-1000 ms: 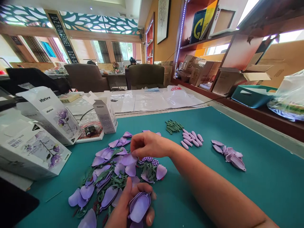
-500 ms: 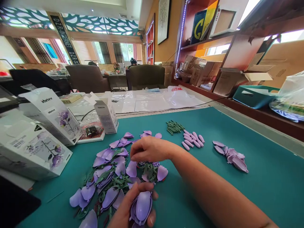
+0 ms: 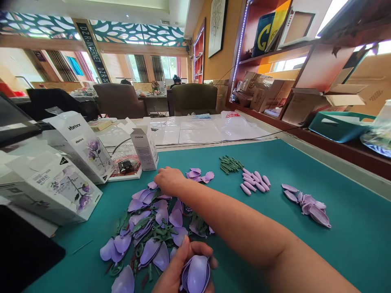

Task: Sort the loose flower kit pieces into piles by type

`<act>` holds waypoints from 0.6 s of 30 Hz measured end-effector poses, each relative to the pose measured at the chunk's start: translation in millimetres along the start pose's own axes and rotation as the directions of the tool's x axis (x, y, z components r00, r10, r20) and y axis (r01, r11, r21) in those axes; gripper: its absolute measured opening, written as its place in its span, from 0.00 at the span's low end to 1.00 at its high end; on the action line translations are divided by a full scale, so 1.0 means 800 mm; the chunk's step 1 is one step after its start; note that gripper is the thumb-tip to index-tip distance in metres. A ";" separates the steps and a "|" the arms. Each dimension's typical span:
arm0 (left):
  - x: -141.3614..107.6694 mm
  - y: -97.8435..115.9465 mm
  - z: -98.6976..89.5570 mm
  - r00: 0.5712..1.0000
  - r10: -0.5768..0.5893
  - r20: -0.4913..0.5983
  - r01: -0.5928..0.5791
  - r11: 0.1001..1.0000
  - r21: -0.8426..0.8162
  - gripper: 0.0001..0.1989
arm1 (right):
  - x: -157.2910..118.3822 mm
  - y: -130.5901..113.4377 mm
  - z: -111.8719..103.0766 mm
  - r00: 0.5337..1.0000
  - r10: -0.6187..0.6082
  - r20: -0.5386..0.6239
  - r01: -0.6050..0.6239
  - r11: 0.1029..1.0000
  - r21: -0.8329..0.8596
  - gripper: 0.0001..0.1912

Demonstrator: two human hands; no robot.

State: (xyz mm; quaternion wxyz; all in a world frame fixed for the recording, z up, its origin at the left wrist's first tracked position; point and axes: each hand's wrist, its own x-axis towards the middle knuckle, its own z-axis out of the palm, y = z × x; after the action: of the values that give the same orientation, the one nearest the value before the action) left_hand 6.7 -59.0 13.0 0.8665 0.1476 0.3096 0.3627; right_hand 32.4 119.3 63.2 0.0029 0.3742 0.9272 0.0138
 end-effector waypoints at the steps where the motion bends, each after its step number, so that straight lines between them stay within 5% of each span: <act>1: 0.000 0.000 0.001 1.000 -0.008 -0.010 0.008 1.000 0.001 0.31 | 0.004 -0.002 0.001 1.000 0.001 0.012 0.000 1.000 -0.020 0.13; 9: -0.002 -0.001 0.003 1.000 -0.020 -0.005 0.020 0.999 0.034 0.29 | 0.025 -0.010 0.010 0.997 0.029 0.074 -0.021 0.994 -0.111 0.10; 18: -0.002 -0.004 0.003 1.000 -0.006 0.005 0.006 1.000 0.011 0.30 | 0.006 -0.017 0.012 0.997 -0.059 -0.038 0.053 0.986 -0.156 0.09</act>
State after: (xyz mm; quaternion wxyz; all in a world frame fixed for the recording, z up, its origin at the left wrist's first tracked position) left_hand 9.0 -62.4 14.5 0.8675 0.1522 0.3100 0.3581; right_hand 19.7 112.9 53.3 0.0126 0.3462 0.9334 0.0937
